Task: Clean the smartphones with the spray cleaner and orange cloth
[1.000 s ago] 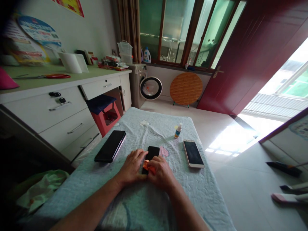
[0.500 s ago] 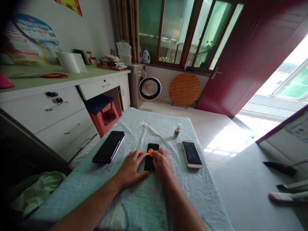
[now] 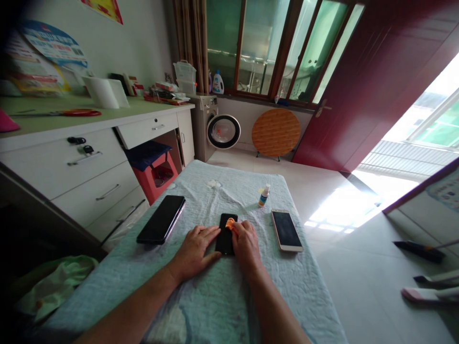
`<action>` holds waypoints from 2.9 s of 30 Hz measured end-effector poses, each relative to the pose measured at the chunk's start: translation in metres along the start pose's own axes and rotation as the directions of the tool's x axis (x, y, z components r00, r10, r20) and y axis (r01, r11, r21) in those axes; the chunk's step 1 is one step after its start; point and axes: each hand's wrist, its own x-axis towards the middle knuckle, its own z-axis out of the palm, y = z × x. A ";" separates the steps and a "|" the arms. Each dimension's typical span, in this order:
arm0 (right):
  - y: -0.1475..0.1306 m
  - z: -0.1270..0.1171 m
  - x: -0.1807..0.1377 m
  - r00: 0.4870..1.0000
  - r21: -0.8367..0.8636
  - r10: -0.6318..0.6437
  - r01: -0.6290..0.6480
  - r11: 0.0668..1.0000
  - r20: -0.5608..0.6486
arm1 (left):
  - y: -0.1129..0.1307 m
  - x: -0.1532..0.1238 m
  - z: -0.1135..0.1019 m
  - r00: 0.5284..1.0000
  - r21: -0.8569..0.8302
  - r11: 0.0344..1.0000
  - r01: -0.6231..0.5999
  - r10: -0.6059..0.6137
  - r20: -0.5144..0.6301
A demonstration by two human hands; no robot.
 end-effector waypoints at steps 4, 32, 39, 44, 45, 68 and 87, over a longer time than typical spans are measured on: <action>0.002 -0.002 -0.002 0.999 -0.033 0.029 -0.030 0.999 -0.043 | 0.000 -0.001 0.000 1.000 -0.004 1.000 0.006 -0.006 0.004; -0.009 -0.001 -0.007 0.989 0.119 -0.046 0.029 0.993 0.142 | -0.004 0.003 -0.009 1.000 -0.054 0.998 -0.014 0.015 0.023; 0.005 -0.004 0.021 0.980 0.022 0.063 -0.068 0.997 0.188 | -0.008 0.004 -0.008 0.999 -0.066 0.997 -0.030 0.032 0.030; 0.010 0.005 0.041 0.984 -0.106 0.127 -0.115 0.988 0.122 | -0.007 0.004 -0.009 0.999 -0.076 0.997 -0.034 0.037 0.033; 0.010 0.008 0.043 0.985 -0.115 0.139 -0.128 0.985 0.098 | -0.007 0.004 -0.009 0.999 -0.076 0.997 -0.033 0.036 0.033; -0.016 0.023 0.041 0.980 -0.105 -0.084 0.103 0.989 0.178 | -0.007 0.004 -0.012 0.997 -0.119 0.990 -0.072 0.073 -0.003; 0.017 -0.004 0.037 0.995 -0.212 0.077 -0.060 0.975 0.071 | -0.005 0.002 -0.009 1.000 -0.100 0.995 -0.018 0.018 -0.002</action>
